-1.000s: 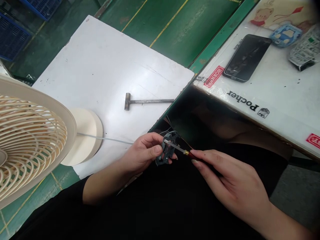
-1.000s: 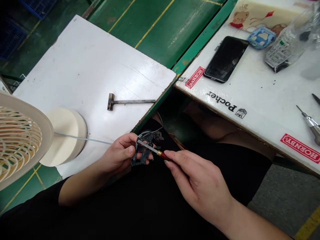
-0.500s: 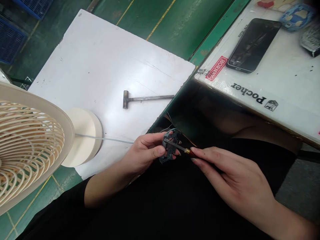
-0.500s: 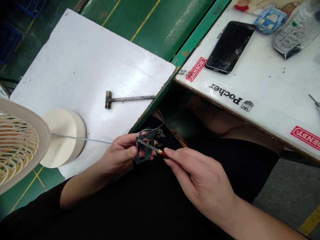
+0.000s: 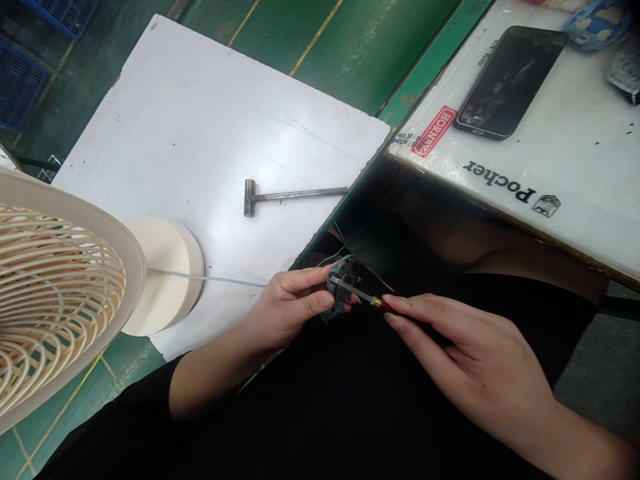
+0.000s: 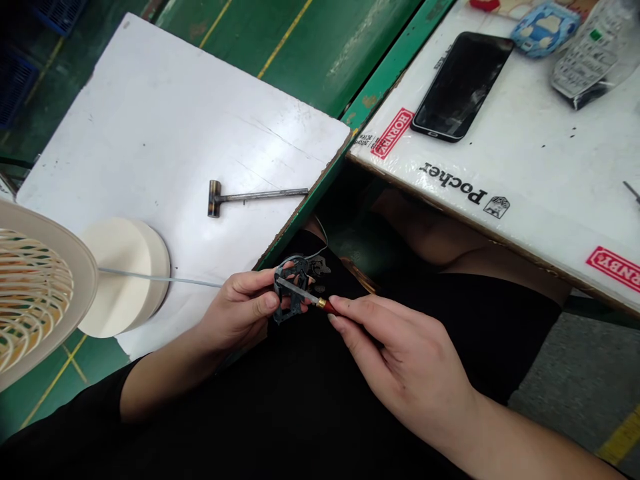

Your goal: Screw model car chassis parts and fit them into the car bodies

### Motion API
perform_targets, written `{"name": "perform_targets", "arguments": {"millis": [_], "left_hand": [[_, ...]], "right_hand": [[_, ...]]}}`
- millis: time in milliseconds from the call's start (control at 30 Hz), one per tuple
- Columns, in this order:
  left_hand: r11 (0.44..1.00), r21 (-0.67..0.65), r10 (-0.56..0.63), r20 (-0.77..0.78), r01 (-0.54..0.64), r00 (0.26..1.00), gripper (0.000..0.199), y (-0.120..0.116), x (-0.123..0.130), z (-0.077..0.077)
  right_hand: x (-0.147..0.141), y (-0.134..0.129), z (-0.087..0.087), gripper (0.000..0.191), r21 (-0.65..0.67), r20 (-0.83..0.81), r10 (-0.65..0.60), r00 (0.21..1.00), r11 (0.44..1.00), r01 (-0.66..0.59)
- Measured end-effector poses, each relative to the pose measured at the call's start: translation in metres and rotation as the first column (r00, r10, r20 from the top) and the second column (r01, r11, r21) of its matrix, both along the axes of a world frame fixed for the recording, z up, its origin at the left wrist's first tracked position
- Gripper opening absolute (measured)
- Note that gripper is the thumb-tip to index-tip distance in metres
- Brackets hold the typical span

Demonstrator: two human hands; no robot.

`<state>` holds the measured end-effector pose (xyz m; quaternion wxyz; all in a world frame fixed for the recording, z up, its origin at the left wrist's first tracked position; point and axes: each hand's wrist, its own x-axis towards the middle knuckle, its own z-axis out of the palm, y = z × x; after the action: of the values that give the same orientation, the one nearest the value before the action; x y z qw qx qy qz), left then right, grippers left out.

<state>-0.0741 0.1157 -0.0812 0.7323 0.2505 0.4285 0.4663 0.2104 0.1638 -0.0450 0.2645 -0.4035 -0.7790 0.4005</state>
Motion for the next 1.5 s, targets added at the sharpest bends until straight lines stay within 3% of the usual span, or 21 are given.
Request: {"name": "perform_targets", "arguments": {"millis": [133,333,467,600,900,1167,1500], "left_hand": [[1.000,0.015,-0.018,0.020,0.018,1.000,0.045,0.002,0.000,0.003],[0.984,-0.102,-0.120,0.210,0.144,0.970,0.041,0.006,-0.003,0.013],[0.982,-0.061,-0.169,0.124,0.178,0.978,0.041,0.006,-0.006,0.014],[0.988,0.043,-0.148,-0.026,0.149,0.989,0.037,0.005,-0.005,0.011],[0.987,0.093,-0.120,-0.128,0.132,0.985,0.029,0.007,-0.003,0.010],[0.994,0.069,-0.080,-0.089,0.086,0.993,0.039,0.002,-0.001,0.002],[0.993,0.121,-0.005,-0.024,0.008,1.000,0.033,-0.003,0.001,-0.005]], "right_hand": [[0.001,0.003,-0.001,0.030,0.012,-0.018,0.014,1.000,1.000,-0.014],[0.006,0.011,0.001,0.030,0.017,-0.018,0.061,0.998,0.998,-0.061],[0.009,0.011,0.006,0.031,0.068,0.023,0.080,0.997,0.994,-0.081],[0.010,0.007,0.011,0.030,0.120,0.067,0.074,0.995,0.989,-0.081],[0.010,0.006,0.014,0.025,0.137,0.108,0.091,0.990,0.985,-0.106],[0.007,0.003,0.012,0.026,0.108,0.078,0.064,0.995,0.992,-0.072],[0.002,0.000,0.009,0.025,0.107,0.059,0.042,0.997,0.993,-0.048]]}}
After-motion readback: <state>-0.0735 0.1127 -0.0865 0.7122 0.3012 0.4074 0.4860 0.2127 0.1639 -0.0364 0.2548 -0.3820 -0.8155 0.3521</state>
